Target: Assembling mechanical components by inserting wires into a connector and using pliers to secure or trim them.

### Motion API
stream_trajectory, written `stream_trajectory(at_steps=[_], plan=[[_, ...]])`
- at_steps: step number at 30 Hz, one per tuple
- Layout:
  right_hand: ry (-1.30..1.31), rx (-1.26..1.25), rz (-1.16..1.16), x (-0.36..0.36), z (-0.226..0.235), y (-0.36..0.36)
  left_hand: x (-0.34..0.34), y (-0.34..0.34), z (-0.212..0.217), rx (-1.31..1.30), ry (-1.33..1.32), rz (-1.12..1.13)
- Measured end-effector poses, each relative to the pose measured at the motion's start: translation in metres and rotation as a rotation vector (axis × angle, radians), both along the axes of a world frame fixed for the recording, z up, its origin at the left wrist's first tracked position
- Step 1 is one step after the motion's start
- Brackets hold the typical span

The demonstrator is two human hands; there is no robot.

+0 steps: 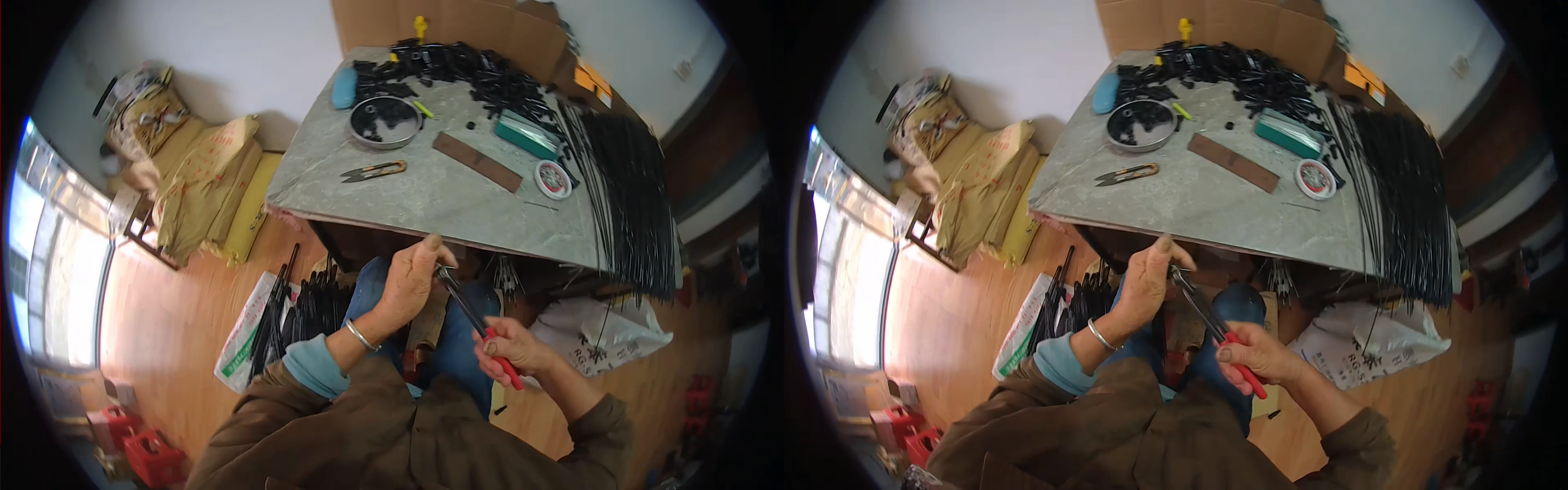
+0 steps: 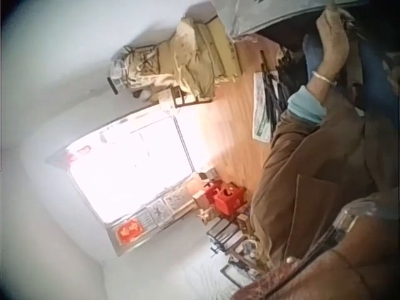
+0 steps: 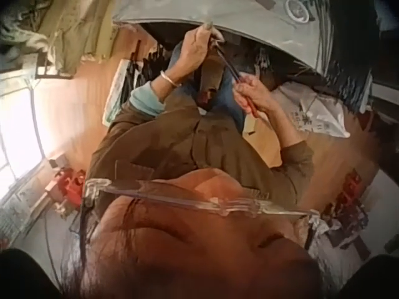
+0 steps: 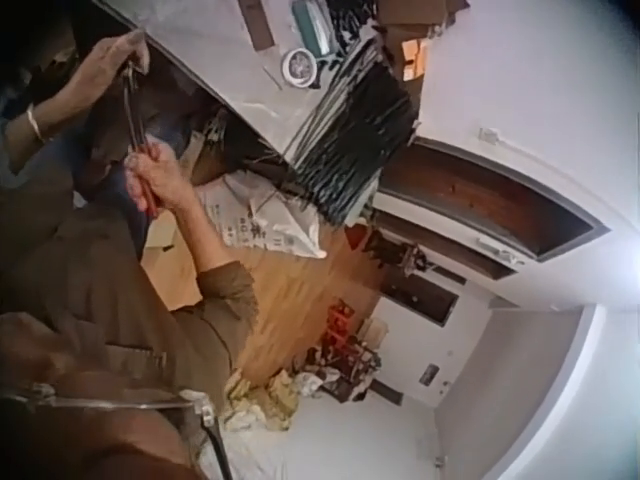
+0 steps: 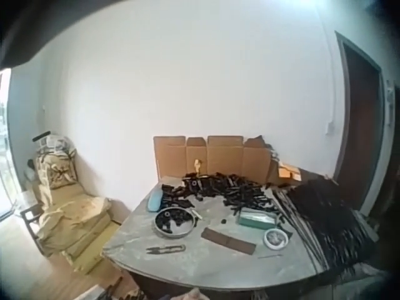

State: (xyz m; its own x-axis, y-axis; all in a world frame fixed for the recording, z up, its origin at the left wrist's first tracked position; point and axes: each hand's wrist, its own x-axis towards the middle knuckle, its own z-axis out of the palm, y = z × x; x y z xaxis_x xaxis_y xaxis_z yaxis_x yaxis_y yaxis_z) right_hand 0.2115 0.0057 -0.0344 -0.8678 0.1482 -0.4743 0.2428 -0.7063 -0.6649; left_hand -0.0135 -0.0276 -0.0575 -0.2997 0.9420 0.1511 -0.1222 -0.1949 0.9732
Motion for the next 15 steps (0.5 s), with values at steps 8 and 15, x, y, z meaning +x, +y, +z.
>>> stream_trajectory(at_steps=[8,15], plan=[[-0.049,1.686,-0.143,-0.006,0.020,0.017,-0.005,-0.004,-0.005,-0.159,-0.089,-0.057],[-0.353,0.487,0.314,-0.014,0.036,0.013,0.002,-0.014,-0.002,-0.150,0.036,0.060]])
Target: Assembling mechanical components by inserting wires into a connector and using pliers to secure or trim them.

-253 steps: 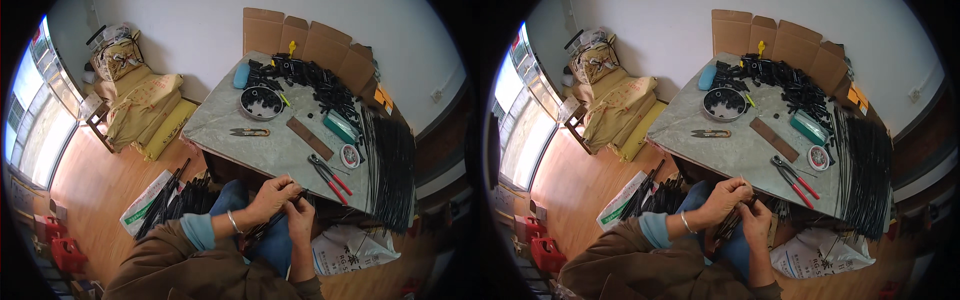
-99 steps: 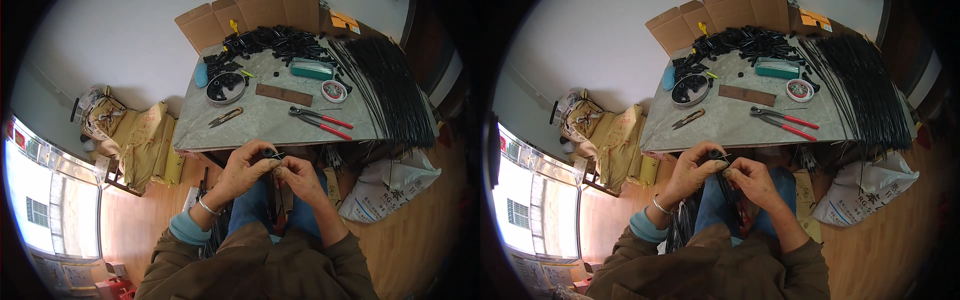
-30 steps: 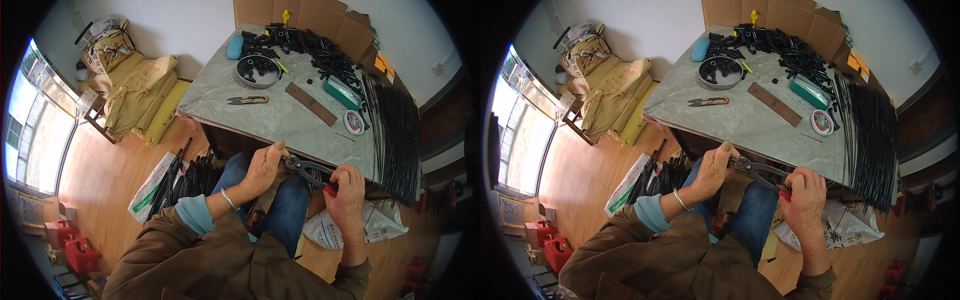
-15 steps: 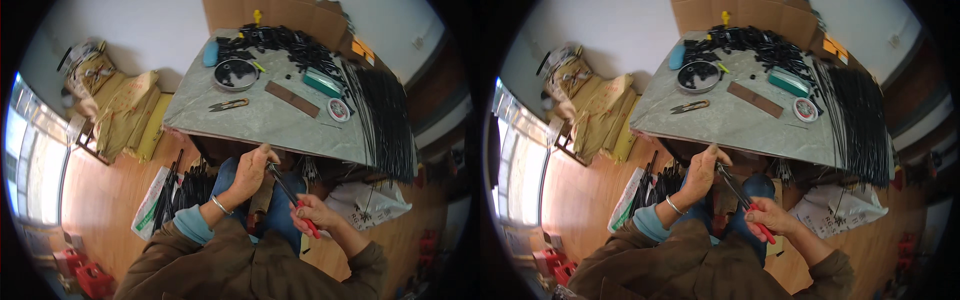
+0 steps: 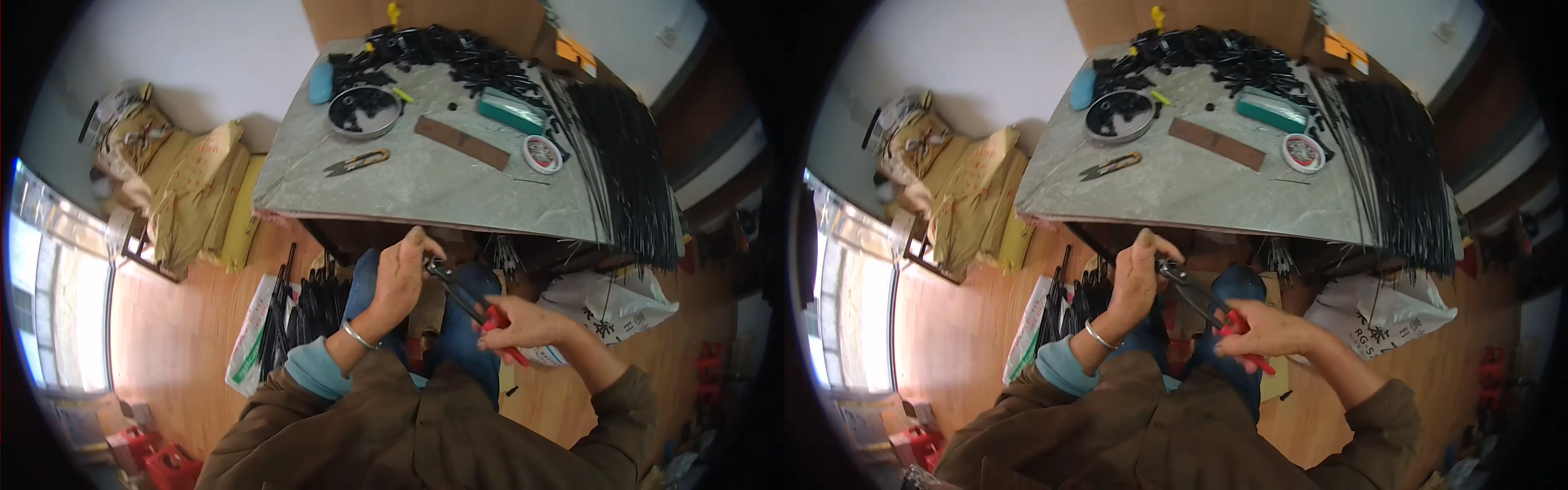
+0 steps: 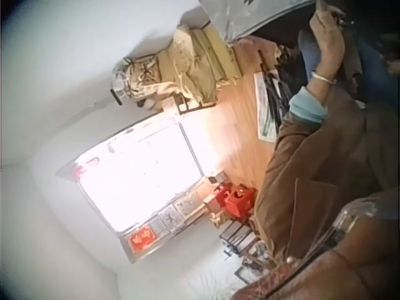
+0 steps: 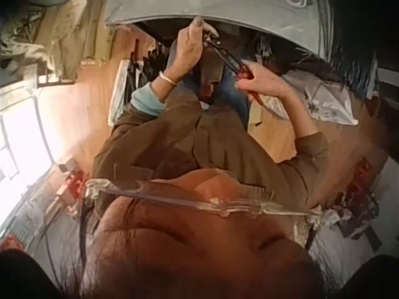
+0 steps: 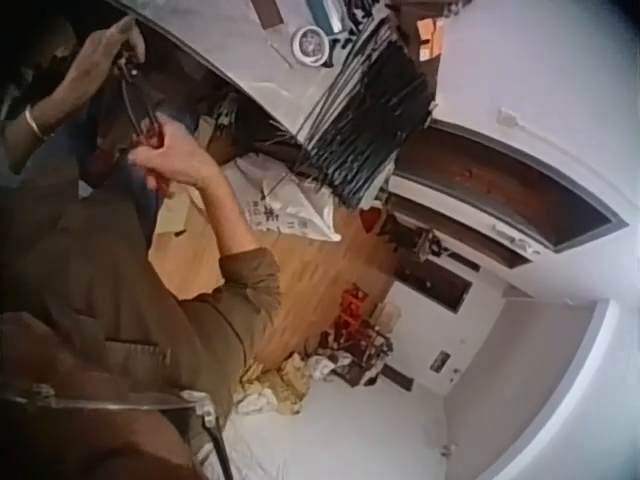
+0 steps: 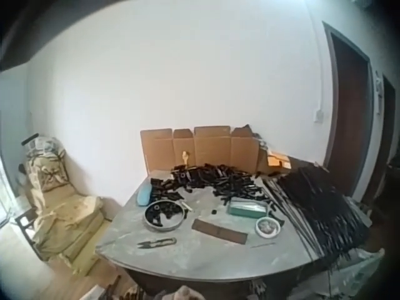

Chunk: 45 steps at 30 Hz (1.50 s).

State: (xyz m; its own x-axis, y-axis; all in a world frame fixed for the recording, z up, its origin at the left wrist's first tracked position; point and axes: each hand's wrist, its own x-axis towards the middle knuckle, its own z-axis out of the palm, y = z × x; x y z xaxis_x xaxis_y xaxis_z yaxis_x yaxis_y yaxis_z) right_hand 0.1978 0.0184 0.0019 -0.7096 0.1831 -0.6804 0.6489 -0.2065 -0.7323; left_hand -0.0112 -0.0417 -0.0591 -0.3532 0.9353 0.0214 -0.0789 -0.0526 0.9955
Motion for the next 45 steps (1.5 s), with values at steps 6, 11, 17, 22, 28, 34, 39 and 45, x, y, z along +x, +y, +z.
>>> stream_trajectory(at_steps=[6,11,17,22,28,34,39,45], plan=[[0.275,0.560,-0.223,-0.001,-0.002,-0.004,-0.002,-0.001,0.000,0.053,0.014,-0.068],[0.354,-0.598,-0.226,0.008,-0.026,-0.002,-0.002,-0.005,-0.001,0.046,-0.005,-0.117],[0.128,0.819,0.002,-0.003,-0.004,-0.001,-0.006,-0.003,-0.005,-0.003,-0.024,-0.102],[0.127,0.112,-0.183,-0.001,-0.029,-0.017,-0.005,-0.003,-0.014,0.065,-0.008,-0.152],[0.117,-0.124,-0.215,-0.008,-0.014,-0.013,-0.007,-0.003,-0.002,-0.047,-0.164,-0.234],[0.116,-0.173,-0.127,-0.002,-0.013,-0.005,-0.010,0.000,0.000,-0.038,-0.186,-0.285],[0.098,-0.125,-0.138,-0.006,-0.015,-0.009,-0.011,0.001,-0.003,-0.024,-0.174,-0.284],[0.093,-0.216,-0.256,-0.006,-0.035,-0.023,-0.011,0.002,-0.006,-0.057,-0.178,-0.325]])
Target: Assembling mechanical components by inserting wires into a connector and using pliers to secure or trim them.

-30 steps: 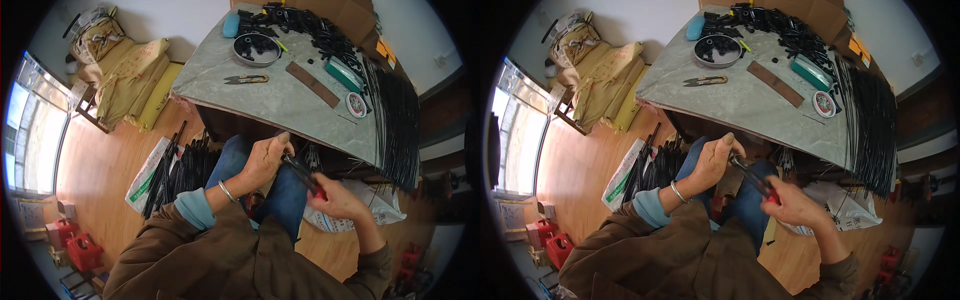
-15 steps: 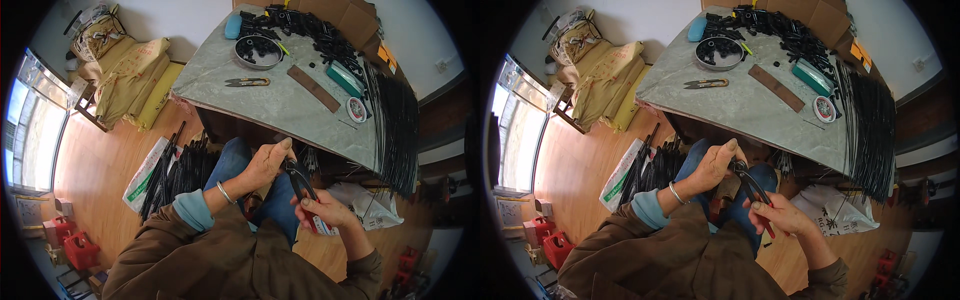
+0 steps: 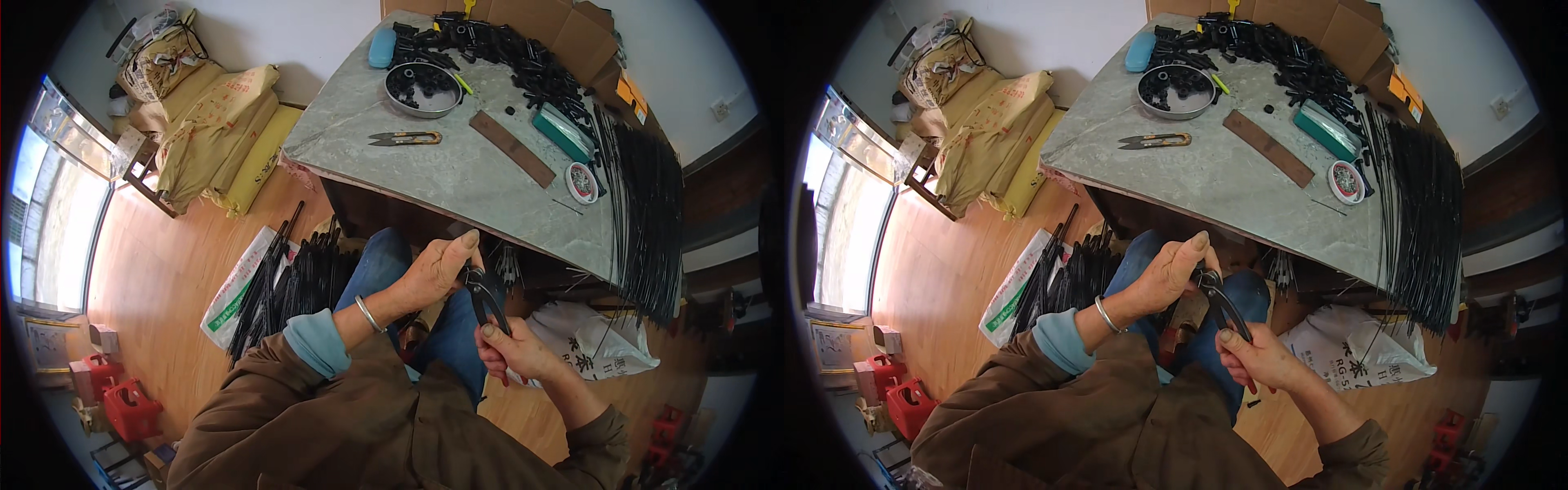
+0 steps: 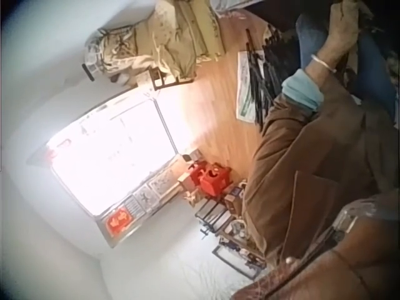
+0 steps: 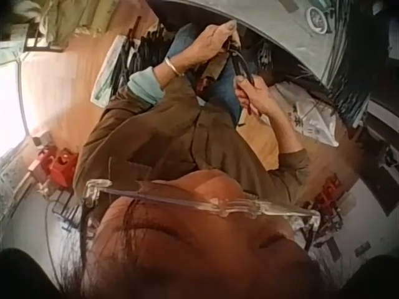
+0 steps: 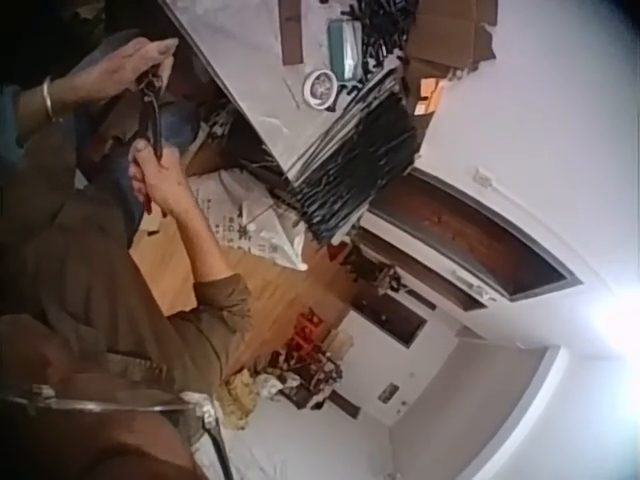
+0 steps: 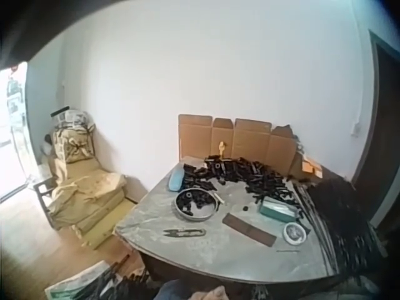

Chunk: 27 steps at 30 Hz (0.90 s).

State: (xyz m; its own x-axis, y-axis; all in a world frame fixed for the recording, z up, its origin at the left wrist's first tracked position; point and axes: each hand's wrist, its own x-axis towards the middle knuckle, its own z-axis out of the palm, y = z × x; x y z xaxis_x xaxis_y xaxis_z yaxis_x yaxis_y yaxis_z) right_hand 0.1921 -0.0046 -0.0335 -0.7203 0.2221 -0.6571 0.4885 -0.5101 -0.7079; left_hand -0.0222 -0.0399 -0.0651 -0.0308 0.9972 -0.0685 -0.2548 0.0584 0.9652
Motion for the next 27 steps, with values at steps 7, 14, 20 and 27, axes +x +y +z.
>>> stream_trajectory(at_steps=[7,14,20,27], plan=[[0.019,-0.109,-0.045,-0.005,0.008,0.001,0.003,0.008,-0.007,0.030,-0.002,0.008],[-0.290,1.716,-0.108,0.005,-0.004,0.102,-0.001,0.010,-0.010,-0.016,-0.096,0.122],[-0.623,1.696,-0.284,0.010,0.010,0.235,0.000,0.017,-0.013,0.015,-0.061,0.103],[-0.814,1.644,-0.089,-0.005,0.003,0.273,-0.008,0.027,-0.016,0.009,-0.084,0.105]])
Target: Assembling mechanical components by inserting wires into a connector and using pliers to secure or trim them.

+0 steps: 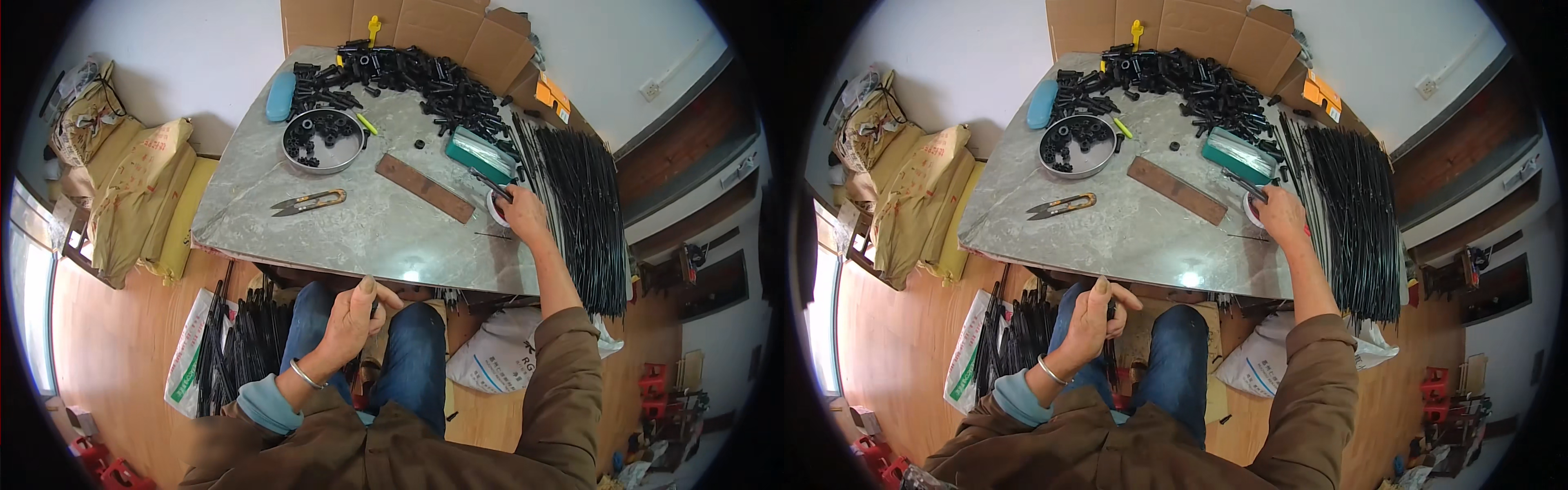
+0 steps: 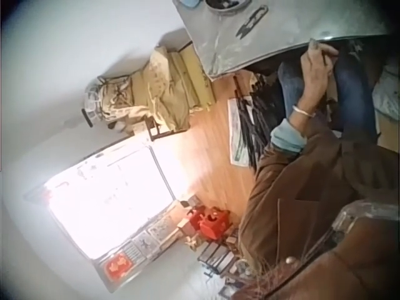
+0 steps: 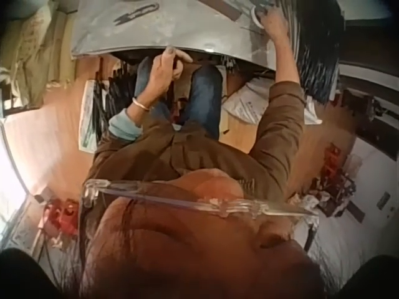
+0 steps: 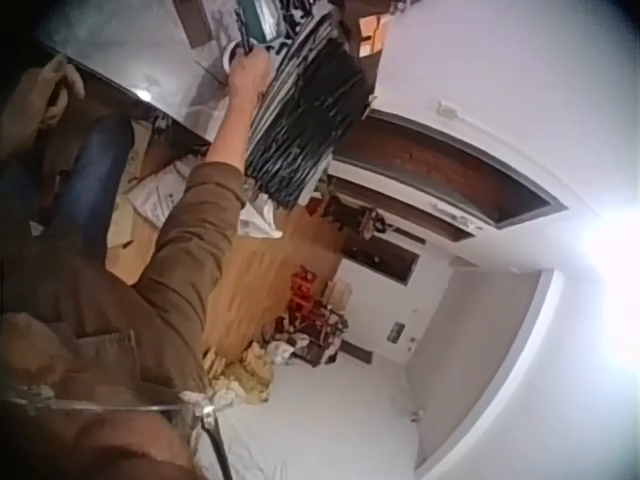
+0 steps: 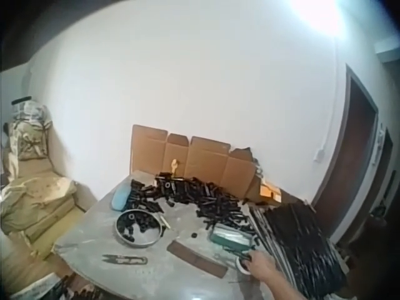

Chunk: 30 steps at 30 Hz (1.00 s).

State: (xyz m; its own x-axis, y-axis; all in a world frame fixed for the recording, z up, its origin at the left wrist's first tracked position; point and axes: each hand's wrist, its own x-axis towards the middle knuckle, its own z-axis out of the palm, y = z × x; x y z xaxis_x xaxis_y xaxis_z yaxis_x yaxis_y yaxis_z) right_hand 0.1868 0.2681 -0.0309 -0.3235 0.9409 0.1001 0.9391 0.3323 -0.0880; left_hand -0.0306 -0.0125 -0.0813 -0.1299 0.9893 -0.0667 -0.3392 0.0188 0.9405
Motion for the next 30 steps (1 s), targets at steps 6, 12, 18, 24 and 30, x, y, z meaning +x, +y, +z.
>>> stream_trajectory(at_steps=[6,12,18,24,30], plan=[[0.047,-0.035,-0.063,0.000,0.008,0.009,-0.003,0.005,0.000,-0.017,-0.014,-0.011],[0.121,0.001,-0.124,0.010,0.005,0.014,-0.001,0.003,0.001,0.018,-0.110,-0.101],[0.483,-0.110,-0.036,0.031,0.001,0.022,0.004,-0.003,0.012,0.160,-0.336,-0.127],[0.953,-0.573,-0.048,0.017,0.038,-0.034,-0.004,-0.015,0.021,0.224,-0.330,-0.228],[1.363,-0.952,0.224,-0.040,0.022,-0.145,-0.002,-0.019,0.029,0.199,-0.092,0.013]])
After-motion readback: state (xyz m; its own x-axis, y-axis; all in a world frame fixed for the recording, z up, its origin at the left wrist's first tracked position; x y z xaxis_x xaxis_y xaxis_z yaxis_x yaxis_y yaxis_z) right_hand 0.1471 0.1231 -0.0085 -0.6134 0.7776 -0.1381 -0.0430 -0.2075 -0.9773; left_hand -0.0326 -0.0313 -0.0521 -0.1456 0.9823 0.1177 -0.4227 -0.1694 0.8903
